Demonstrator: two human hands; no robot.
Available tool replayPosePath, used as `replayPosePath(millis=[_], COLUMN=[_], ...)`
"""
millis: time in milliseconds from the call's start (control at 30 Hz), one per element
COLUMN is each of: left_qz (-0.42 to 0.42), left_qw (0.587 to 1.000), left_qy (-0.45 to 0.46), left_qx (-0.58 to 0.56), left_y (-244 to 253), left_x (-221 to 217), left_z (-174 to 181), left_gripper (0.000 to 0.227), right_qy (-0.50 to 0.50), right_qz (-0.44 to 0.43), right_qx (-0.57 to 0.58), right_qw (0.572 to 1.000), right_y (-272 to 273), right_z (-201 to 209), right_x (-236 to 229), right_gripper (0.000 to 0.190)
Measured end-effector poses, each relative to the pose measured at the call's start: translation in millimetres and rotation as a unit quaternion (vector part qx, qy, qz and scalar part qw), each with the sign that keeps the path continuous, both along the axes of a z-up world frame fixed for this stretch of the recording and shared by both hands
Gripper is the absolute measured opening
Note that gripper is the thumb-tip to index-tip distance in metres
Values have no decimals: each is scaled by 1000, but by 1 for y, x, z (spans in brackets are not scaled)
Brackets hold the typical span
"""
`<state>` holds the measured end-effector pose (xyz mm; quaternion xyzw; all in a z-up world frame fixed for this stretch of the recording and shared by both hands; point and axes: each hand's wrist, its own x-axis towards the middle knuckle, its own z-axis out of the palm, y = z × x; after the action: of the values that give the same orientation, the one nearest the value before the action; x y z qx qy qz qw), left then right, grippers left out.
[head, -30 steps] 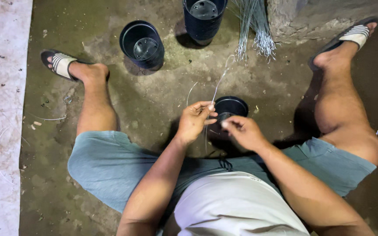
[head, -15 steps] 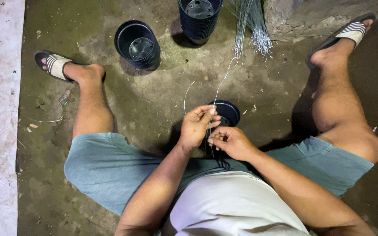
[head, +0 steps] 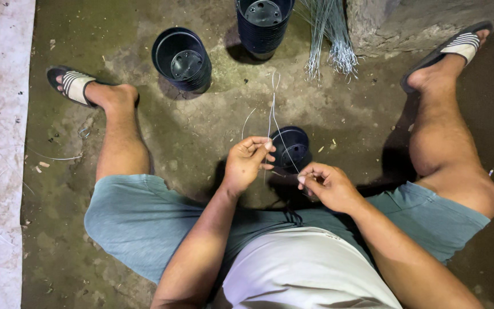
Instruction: The person sits on the floor and repeatedly threads white wire through holes in black plastic planters, then places each finished unit into a stack. The person handles the planters and wire by hand without using tools.
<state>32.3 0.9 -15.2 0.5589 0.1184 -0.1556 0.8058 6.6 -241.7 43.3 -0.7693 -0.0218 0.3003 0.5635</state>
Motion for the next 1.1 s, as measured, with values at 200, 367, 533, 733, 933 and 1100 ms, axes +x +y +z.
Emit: replayPosePath(millis=[200,367,533,733,933,1100], left_qz=[-3,-4,25,40,49,42], left_qw=[1000,999,998,997,997,996], left_qy=[-9,-18,-55,-69,-62,-73], left_qx=[-25,-48,-7,-16,-9,1], left_y=[2,5,11,17,18,13], left_x=[2,13,30,30,28,29], left_z=[10,29,39,30,27,35], left_gripper=[26,32,29,28,26,26], right_qy=[-38,-152,-123,-96,-113,-135], right_qz=[37,129,157,125,94,100], right_qx=[-12,-15,-90,-150,-147,-203], right_qw=[999,980,976,976,978,965], right_y=[2,3,-6,-28,-46,-54], right_z=[7,18,34,52,64,60], right_x=[-3,-5,-5,-1,9,13], right_gripper=[10,9,11,12,12,15])
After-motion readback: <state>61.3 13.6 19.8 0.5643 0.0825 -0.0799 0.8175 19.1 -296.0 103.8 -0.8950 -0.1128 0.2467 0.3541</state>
